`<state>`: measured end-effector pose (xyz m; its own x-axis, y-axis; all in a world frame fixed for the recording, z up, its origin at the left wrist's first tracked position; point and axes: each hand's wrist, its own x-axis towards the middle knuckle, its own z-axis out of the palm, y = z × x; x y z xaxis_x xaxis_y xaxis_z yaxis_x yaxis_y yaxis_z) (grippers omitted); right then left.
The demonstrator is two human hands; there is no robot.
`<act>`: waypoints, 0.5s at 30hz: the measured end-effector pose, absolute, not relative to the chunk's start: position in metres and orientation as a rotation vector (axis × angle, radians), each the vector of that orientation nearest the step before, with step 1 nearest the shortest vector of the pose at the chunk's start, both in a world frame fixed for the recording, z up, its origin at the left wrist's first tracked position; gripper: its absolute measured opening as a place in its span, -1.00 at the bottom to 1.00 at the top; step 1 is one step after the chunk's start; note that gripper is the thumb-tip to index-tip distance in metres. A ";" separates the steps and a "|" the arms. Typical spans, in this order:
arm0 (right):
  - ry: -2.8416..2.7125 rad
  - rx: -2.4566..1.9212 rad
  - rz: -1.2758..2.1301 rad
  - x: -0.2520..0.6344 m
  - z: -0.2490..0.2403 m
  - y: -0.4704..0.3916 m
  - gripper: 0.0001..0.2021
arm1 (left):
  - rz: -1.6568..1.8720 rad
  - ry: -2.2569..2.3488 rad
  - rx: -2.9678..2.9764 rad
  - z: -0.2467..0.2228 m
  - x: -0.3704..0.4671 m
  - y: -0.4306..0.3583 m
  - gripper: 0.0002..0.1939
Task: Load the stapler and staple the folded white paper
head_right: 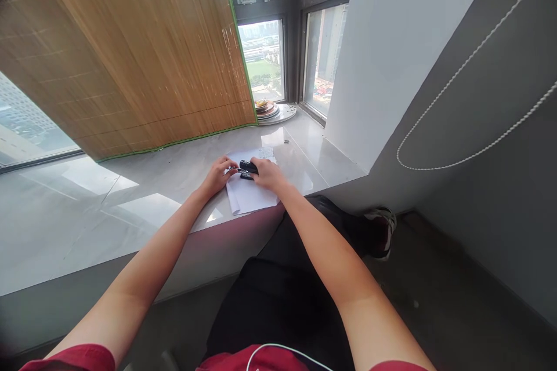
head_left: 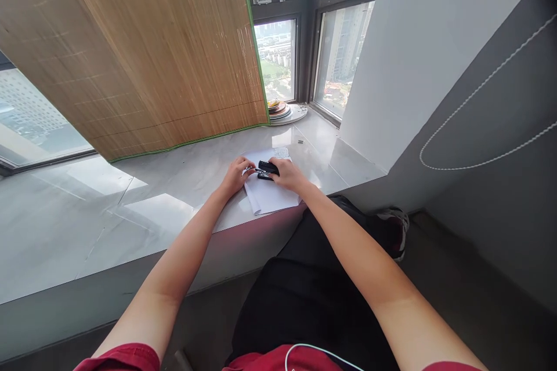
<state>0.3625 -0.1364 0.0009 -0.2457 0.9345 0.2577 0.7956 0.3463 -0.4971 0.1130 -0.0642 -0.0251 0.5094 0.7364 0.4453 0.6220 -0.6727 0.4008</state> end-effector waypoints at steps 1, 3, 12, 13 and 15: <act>-2.106 -1.505 0.361 0.362 0.001 -0.136 -0.76 | 0.895 1.151 2.553 -0.025 0.113 -0.064 -0.90; -2.111 -1.498 0.360 0.363 0.001 -0.136 -0.77 | 0.911 1.128 2.530 -0.024 0.113 -0.064 -0.88; -2.126 -1.484 0.386 0.364 0.004 -0.137 -0.79 | 0.938 1.131 2.383 -0.019 0.111 -0.068 -0.91; -2.122 -1.484 0.390 0.364 0.004 -0.137 -0.79 | 0.945 1.128 2.379 -0.018 0.110 -0.068 -0.92; -2.109 -1.490 0.401 0.363 0.004 -0.138 -0.79 | 0.969 1.131 2.353 -0.017 0.108 -0.069 -0.91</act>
<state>0.3627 -0.1384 0.0045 -0.2577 0.9350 0.2436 0.7805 0.3501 -0.5179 0.1076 -0.0685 -0.0173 0.4462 0.7861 0.4278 0.5431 -0.6178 0.5686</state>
